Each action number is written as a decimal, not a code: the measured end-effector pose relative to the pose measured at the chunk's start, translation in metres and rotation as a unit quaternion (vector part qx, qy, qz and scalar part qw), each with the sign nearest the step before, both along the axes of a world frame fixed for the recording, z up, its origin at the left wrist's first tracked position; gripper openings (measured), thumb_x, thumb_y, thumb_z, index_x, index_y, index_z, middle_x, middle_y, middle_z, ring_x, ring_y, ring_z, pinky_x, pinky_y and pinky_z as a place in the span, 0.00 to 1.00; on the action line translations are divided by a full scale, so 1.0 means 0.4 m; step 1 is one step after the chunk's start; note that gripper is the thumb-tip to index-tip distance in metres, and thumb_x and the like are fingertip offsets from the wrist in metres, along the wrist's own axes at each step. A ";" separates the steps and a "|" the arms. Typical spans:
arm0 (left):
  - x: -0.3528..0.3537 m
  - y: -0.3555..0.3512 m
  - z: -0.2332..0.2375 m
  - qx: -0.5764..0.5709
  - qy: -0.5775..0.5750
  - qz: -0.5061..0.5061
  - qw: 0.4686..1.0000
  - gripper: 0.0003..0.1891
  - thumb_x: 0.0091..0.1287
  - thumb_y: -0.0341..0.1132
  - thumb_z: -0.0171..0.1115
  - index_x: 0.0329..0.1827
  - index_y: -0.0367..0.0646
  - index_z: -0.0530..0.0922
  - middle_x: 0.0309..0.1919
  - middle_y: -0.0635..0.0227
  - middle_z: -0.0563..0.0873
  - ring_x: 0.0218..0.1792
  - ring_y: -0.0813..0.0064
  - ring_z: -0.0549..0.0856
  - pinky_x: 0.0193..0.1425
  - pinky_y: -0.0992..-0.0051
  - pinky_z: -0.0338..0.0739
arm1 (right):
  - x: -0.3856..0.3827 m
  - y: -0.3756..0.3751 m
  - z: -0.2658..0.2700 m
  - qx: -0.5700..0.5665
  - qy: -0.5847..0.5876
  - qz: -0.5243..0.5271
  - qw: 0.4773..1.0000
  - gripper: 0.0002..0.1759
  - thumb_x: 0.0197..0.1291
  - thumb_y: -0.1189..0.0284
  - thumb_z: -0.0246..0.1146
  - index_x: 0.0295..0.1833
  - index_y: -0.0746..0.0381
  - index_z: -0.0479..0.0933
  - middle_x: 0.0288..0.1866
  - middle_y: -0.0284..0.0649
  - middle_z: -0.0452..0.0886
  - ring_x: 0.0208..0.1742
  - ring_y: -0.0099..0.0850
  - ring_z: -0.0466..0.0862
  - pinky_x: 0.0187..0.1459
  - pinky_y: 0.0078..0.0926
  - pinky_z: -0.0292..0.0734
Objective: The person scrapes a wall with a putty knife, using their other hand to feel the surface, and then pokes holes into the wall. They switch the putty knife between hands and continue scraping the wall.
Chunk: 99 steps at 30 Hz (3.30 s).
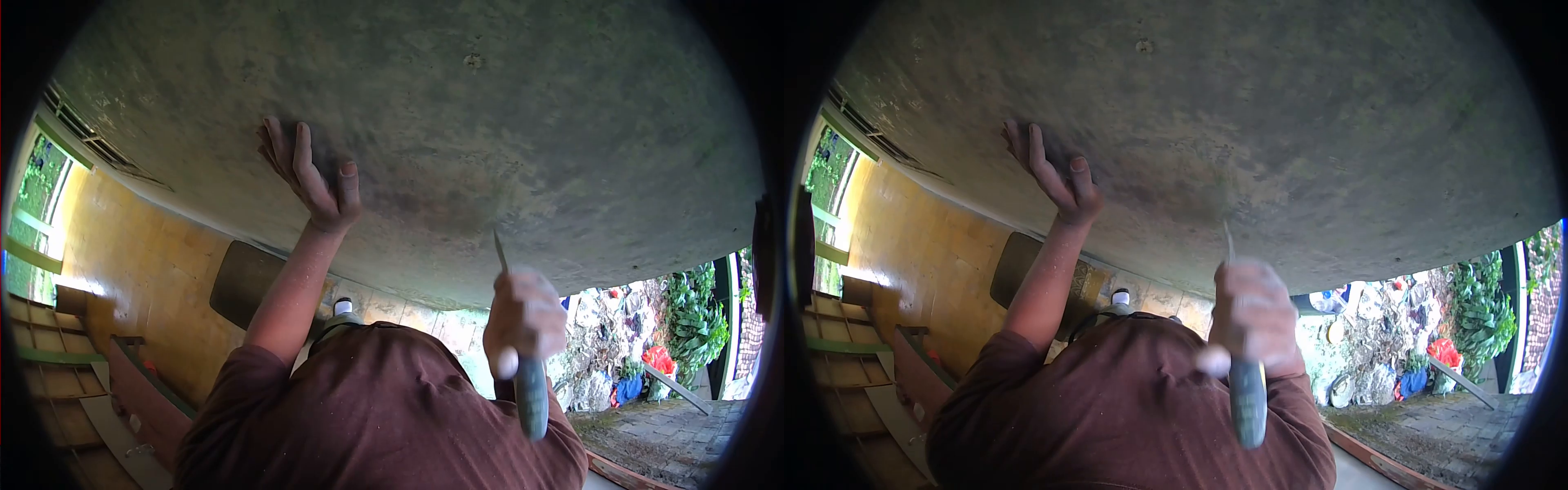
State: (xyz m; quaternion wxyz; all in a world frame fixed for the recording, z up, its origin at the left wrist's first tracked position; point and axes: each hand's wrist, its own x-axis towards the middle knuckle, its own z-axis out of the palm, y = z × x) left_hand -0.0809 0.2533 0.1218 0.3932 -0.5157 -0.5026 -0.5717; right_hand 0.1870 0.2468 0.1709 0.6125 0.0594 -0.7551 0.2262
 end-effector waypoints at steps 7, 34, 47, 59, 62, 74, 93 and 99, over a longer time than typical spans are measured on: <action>0.000 -0.003 0.000 -0.005 -0.002 -0.006 1.000 0.33 0.73 0.53 0.46 0.71 0.34 0.60 0.75 0.41 0.52 0.77 0.43 0.47 0.76 0.45 0.35 | -0.003 -0.006 -0.026 0.018 -0.011 0.113 0.993 0.21 0.64 0.61 0.64 0.25 0.59 0.65 0.15 0.29 0.64 0.14 0.25 0.65 0.18 0.24 0.63; 0.009 -0.014 0.003 -0.025 0.007 0.001 1.000 0.32 0.74 0.47 0.45 0.71 0.29 0.57 0.75 0.41 0.51 0.77 0.45 0.48 0.77 0.47 0.41 | 0.012 0.015 -0.038 0.002 -0.019 0.021 1.000 0.22 0.62 0.59 0.66 0.24 0.59 0.66 0.16 0.31 0.65 0.16 0.26 0.66 0.17 0.26 0.62; 0.000 0.001 -0.001 -0.001 -0.005 -0.005 1.000 0.33 0.73 0.52 0.46 0.72 0.35 0.59 0.75 0.43 0.51 0.77 0.44 0.47 0.76 0.44 0.35 | -0.003 -0.015 0.017 0.020 0.068 0.078 0.994 0.24 0.64 0.57 0.64 0.22 0.58 0.64 0.12 0.28 0.61 0.11 0.24 0.61 0.15 0.24 0.59; 0.006 -0.013 0.002 -0.034 0.004 0.012 0.999 0.33 0.74 0.49 0.44 0.72 0.32 0.55 0.75 0.42 0.49 0.77 0.44 0.47 0.76 0.46 0.41 | -0.019 0.013 0.013 0.013 0.072 0.050 0.996 0.21 0.65 0.61 0.63 0.24 0.58 0.64 0.13 0.29 0.63 0.12 0.24 0.63 0.16 0.24 0.61; 0.006 -0.013 0.003 -0.035 0.006 0.014 0.999 0.33 0.74 0.49 0.44 0.72 0.32 0.55 0.75 0.42 0.49 0.77 0.45 0.47 0.76 0.45 0.41 | -0.016 -0.001 0.013 -0.014 0.079 0.044 0.996 0.22 0.65 0.61 0.62 0.24 0.58 0.63 0.12 0.29 0.62 0.11 0.23 0.61 0.16 0.23 0.61; 0.004 -0.007 0.005 -0.020 0.001 0.015 1.000 0.33 0.73 0.51 0.46 0.72 0.33 0.57 0.75 0.42 0.51 0.76 0.44 0.48 0.76 0.45 0.39 | -0.023 -0.005 0.012 -0.028 0.158 0.051 0.986 0.24 0.67 0.60 0.60 0.23 0.59 0.60 0.13 0.30 0.59 0.12 0.25 0.60 0.15 0.25 0.57; 0.006 0.001 0.006 -0.006 0.008 0.013 1.000 0.33 0.73 0.51 0.46 0.73 0.35 0.56 0.75 0.42 0.50 0.77 0.44 0.47 0.76 0.45 0.36 | -0.045 0.036 0.000 -0.002 0.111 0.072 0.991 0.18 0.70 0.63 0.57 0.29 0.61 0.64 0.15 0.32 0.64 0.12 0.27 0.64 0.15 0.28 0.62; 0.011 0.000 0.006 -0.010 -0.004 0.017 1.000 0.34 0.73 0.52 0.45 0.73 0.35 0.56 0.75 0.42 0.50 0.77 0.44 0.47 0.76 0.45 0.37 | -0.036 0.040 0.009 -0.001 0.130 0.057 0.990 0.21 0.68 0.64 0.61 0.26 0.61 0.63 0.14 0.31 0.63 0.12 0.28 0.65 0.15 0.28 0.62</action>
